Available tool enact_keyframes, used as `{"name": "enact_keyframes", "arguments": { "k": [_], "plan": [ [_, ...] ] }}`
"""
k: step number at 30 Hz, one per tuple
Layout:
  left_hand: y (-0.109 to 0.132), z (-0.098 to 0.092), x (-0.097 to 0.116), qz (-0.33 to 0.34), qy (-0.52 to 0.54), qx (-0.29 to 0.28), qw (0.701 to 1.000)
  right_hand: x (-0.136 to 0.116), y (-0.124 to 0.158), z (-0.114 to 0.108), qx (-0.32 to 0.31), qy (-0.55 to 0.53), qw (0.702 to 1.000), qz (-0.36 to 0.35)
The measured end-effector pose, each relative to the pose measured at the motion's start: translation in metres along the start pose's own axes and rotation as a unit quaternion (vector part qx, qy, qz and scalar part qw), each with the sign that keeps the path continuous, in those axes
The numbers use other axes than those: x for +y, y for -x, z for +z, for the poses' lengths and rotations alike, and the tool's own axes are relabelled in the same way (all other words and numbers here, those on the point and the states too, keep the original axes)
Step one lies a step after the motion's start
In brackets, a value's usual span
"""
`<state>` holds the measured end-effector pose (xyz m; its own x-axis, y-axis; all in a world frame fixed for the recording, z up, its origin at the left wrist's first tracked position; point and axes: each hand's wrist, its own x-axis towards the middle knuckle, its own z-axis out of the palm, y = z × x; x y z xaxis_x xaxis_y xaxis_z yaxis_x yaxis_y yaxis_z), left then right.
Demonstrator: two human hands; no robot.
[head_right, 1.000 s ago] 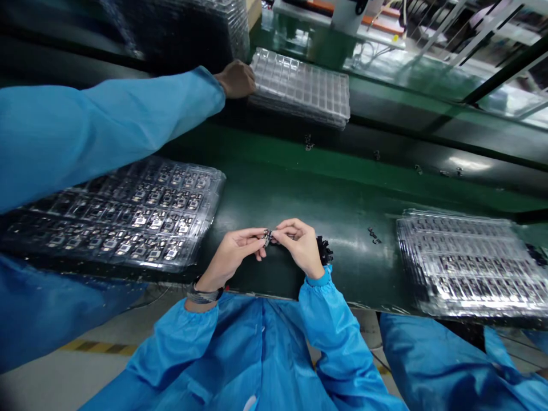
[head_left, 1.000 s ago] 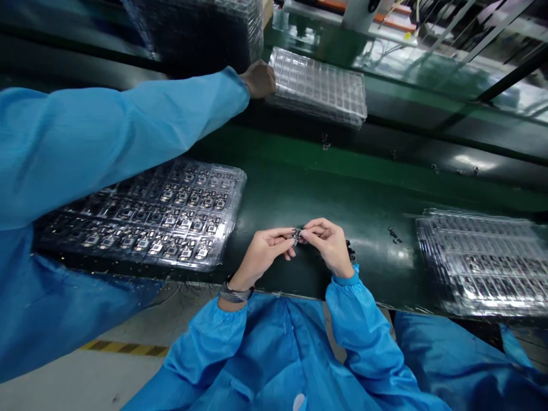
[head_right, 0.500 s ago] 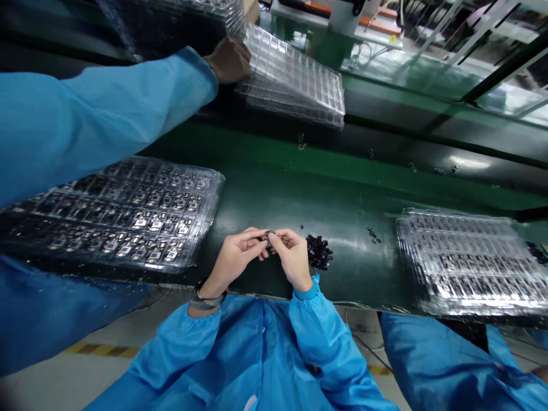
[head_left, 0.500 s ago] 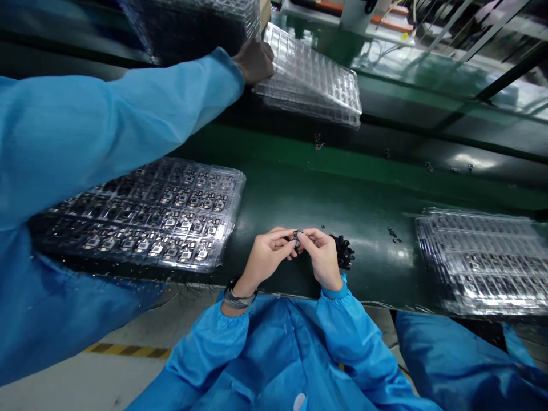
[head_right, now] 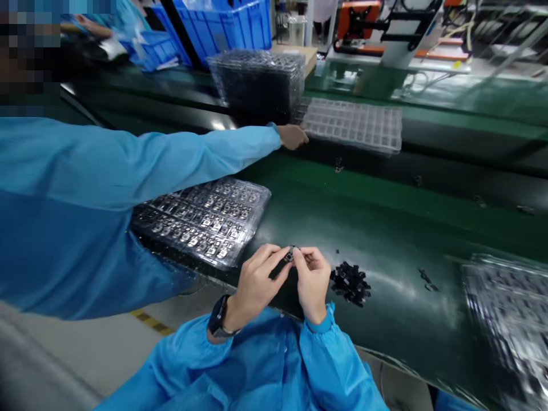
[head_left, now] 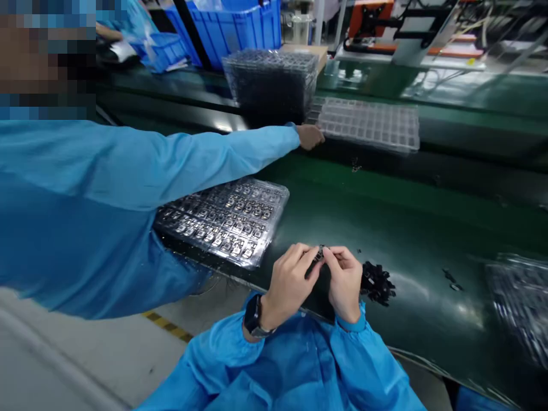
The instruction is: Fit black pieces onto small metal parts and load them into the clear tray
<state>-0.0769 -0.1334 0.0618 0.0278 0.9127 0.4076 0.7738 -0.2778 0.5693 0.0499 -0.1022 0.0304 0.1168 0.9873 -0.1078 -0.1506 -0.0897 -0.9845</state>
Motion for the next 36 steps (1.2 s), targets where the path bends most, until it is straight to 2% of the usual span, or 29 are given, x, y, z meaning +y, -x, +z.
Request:
{"name": "enact_keyframes", "arguments": {
  "k": [4, 7, 10, 14, 16, 18, 20, 22, 24, 26, 28, 30, 36],
  "plan": [
    [-0.002, -0.003, 0.001, -0.004, -0.02, 0.021, 1.0, -0.005, 0.001, 0.013, -0.004, -0.024, 1.0, -0.004],
    [-0.014, -0.021, -0.007, -0.017, 0.005, 0.006, 1.0, -0.009, -0.002, 0.013, -0.032, -0.022, 0.999, 0.007],
    [-0.044, -0.066, -0.034, -0.072, -0.015, -0.022, 0.997, -0.011, -0.008, -0.003, -0.051, -0.011, 0.999, 0.017],
    [-0.088, -0.148, -0.082, -0.171, -0.12, -0.119, 0.971, -0.013, -0.018, -0.037, -0.056, 0.031, 0.998, 0.015],
    [-0.098, -0.181, -0.096, -0.203, -0.137, -0.172, 0.954, -0.013, -0.02, -0.051, -0.059, 0.048, 0.997, 0.013],
    [-0.097, -0.201, -0.101, -0.231, -0.13, -0.215, 0.94, -0.013, -0.02, -0.059, -0.061, 0.055, 0.996, 0.016],
    [-0.088, -0.205, -0.106, -0.256, -0.131, -0.248, 0.925, -0.012, -0.02, -0.061, -0.071, 0.06, 0.995, 0.023],
    [-0.076, -0.198, -0.116, -0.264, -0.164, -0.259, 0.914, -0.011, -0.02, -0.06, -0.088, 0.067, 0.993, 0.032],
    [-0.064, -0.185, -0.135, -0.258, -0.21, -0.235, 0.913, -0.009, -0.021, -0.057, -0.108, 0.072, 0.991, 0.038],
    [-0.057, -0.172, -0.158, -0.245, -0.247, -0.184, 0.92, -0.008, -0.023, -0.055, -0.121, 0.075, 0.989, 0.038],
    [-0.056, -0.161, -0.179, -0.233, -0.269, -0.134, 0.925, -0.007, -0.024, -0.055, -0.131, 0.079, 0.988, 0.037],
    [-0.06, -0.153, -0.192, -0.231, -0.286, -0.108, 0.924, -0.006, -0.025, -0.057, -0.137, 0.084, 0.986, 0.035],
    [-0.074, -0.142, -0.208, -0.227, -0.333, -0.107, 0.909, -0.004, -0.024, -0.064, -0.124, 0.093, 0.987, 0.035]
  ]
}}
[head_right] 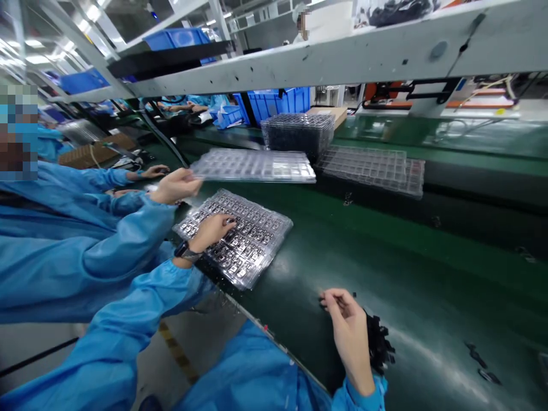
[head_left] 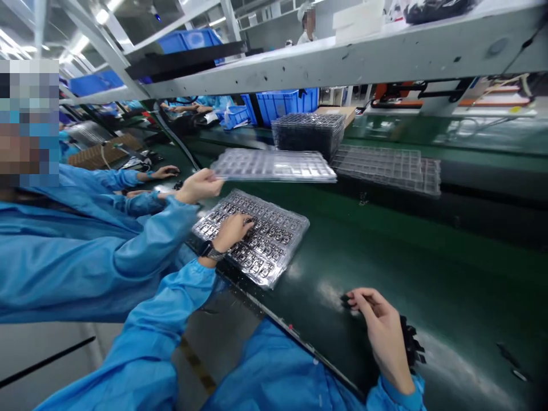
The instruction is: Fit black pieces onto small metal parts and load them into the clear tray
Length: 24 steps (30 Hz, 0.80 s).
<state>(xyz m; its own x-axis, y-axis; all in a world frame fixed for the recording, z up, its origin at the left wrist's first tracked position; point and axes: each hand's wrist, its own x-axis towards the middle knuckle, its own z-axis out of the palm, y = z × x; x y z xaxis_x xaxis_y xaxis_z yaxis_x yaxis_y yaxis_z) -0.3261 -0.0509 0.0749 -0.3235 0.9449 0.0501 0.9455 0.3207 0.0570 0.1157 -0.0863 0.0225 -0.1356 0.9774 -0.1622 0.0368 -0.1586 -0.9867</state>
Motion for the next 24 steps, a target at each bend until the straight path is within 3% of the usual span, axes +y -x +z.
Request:
{"name": "enact_keyframes", "arguments": {
  "k": [10, 19, 24],
  "plan": [
    [-0.006, 0.007, -0.008, 0.046, -0.032, 0.007, 0.998, 0.004, -0.003, -0.006, 0.014, 0.027, 0.999, 0.012],
    [0.008, 0.009, -0.001, 0.047, -0.06, -0.001, 0.997, 0.003, -0.006, -0.036, 0.062, 0.095, 0.993, 0.035],
    [0.013, 0.013, 0.001, 0.079, -0.088, 0.012, 0.993, -0.002, -0.011, -0.056, 0.109, 0.107, 0.988, 0.029]
  ]
}}
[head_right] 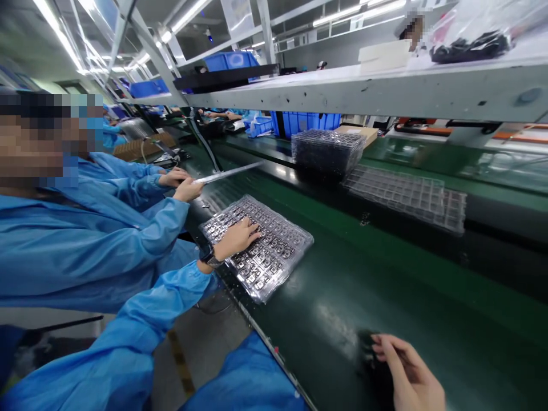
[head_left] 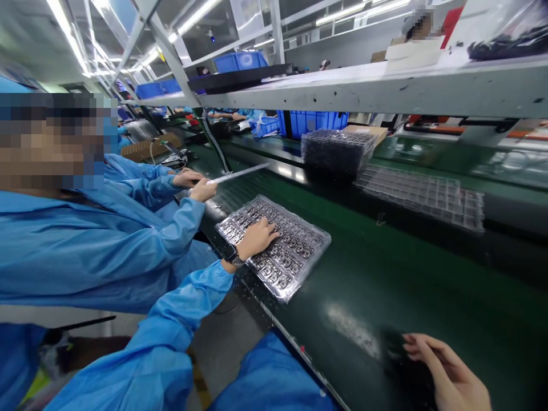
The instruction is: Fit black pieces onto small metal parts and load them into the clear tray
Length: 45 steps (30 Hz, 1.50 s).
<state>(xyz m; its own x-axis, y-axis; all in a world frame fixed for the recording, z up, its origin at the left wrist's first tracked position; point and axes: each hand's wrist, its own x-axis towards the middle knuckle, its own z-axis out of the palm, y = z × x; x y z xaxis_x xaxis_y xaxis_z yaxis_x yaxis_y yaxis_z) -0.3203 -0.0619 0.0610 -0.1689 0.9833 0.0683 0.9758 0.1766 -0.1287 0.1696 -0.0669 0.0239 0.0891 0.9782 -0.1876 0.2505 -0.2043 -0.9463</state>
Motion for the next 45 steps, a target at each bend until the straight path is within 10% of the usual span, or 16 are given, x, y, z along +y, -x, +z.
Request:
{"name": "enact_keyframes", "arguments": {
  "k": [10, 45],
  "plan": [
    [0.001, 0.003, -0.01, 0.0, 0.075, 0.068, 0.995, 0.011, -0.004, -0.036, 0.065, -0.003, 0.998, -0.016],
    [0.001, 0.015, -0.034, 0.062, 0.089, 0.076, 0.991, 0.018, -0.009, -0.036, 0.077, -0.008, 0.996, -0.043]
  ]
}}
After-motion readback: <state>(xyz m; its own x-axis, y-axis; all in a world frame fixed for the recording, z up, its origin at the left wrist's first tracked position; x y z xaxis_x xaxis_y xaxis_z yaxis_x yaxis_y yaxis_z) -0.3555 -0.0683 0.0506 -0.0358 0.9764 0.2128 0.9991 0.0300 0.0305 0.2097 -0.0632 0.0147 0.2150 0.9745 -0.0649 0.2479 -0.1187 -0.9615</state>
